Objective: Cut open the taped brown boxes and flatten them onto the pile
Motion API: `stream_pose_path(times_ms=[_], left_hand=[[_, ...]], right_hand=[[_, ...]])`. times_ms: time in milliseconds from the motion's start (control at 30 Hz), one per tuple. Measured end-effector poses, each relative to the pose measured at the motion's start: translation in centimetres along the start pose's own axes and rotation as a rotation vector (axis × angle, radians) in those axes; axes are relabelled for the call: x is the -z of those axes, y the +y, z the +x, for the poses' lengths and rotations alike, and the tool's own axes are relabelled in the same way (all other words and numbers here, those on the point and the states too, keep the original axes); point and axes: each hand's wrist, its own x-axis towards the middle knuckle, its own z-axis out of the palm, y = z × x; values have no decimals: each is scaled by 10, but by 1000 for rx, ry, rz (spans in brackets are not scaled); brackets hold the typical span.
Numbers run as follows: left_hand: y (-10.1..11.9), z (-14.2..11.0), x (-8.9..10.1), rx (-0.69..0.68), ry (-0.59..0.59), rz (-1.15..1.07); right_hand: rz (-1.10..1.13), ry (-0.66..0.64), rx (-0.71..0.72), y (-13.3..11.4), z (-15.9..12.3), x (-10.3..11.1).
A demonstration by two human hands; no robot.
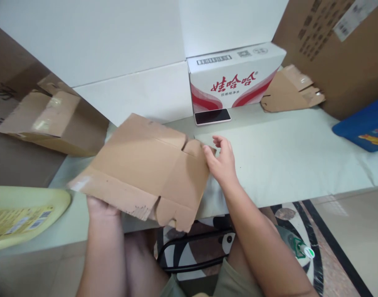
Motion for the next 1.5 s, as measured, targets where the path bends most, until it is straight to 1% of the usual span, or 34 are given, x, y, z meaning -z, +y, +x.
stream_pose_path(times_ms=[33,67,133,200,233,267,300,333,400,467,500,567,633,700,733,800,867,900,933,967,1033,1100,1167,1200,1267,1300,1367,1433,1500], left_hand=[[0,1,0,-50,18,-9],[0,3,0,-100,41,1],[-1,5,1,-167,60,39],[-1,3,-1,-195,43,66],[-1,1,-3,-204,31,71],[0,-2,-6,-211,18,68],[2,-6,-10,-214,8,56],[4,-11,-14,-210,-5,39],[9,-19,-20,-178,-46,3],[12,-23,-21,-122,-96,5],[12,-23,-19,-94,-100,29],[10,-19,-13,-46,-43,95],[6,-12,-5,-9,60,140],[4,-8,-3,0,128,140],[4,-8,-5,-15,135,129],[3,-10,-13,-85,106,90],[3,-17,-23,-158,27,33],[2,-22,-27,-158,-16,10],[1,-26,-29,-120,-55,0],[0,-29,-30,-53,-85,3],[-1,-33,-28,98,-124,35],[-2,-32,-25,177,-149,62],[-2,-30,-24,174,-157,58],[-2,-29,-24,169,-156,53],[-2,-27,-27,171,-158,47],[-2,-27,-29,176,-161,46],[-3,-27,-33,189,-173,47],[-3,-27,-35,196,-164,44],[-1,-27,-35,199,-132,46]], right_hand=[[77,-32,-86,1,0,0],[174,-106,-184,1,0,0],[365,-337,-348,0,-4,1],[472,-585,-441,-4,-11,0],[494,-668,-470,-6,-14,0],[505,-716,-493,-9,-17,-1],[515,-735,-513,-10,-20,-2],[530,-725,-529,-12,-21,-4],[546,-658,-533,-14,-22,-8],[506,-622,-497,-13,-22,-12],[472,-635,-467,-11,-21,-14],[414,-726,-406,-8,-23,-16],[414,-865,-373,-7,-28,-16],[461,-974,-380,-10,-34,-15],[494,-989,-391,-15,-37,-14],[555,-939,-421,-27,-41,-8],[595,-812,-453,-42,-45,5],[608,-735,-468,-47,-46,15],[611,-656,-481,-50,-49,29],[603,-574,-489,-51,-52,46],[561,-390,-495,-42,-61,86],[486,-165,-475,-23,-70,131],[413,145,-413,-3,-77,173],[370,286,-383,6,-77,191],[293,494,-341,19,-71,217],[269,558,-323,23,-63,225],[246,612,-293,24,-40,232],[244,608,-279,19,-6,230],[253,574,-283,10,35,223]])
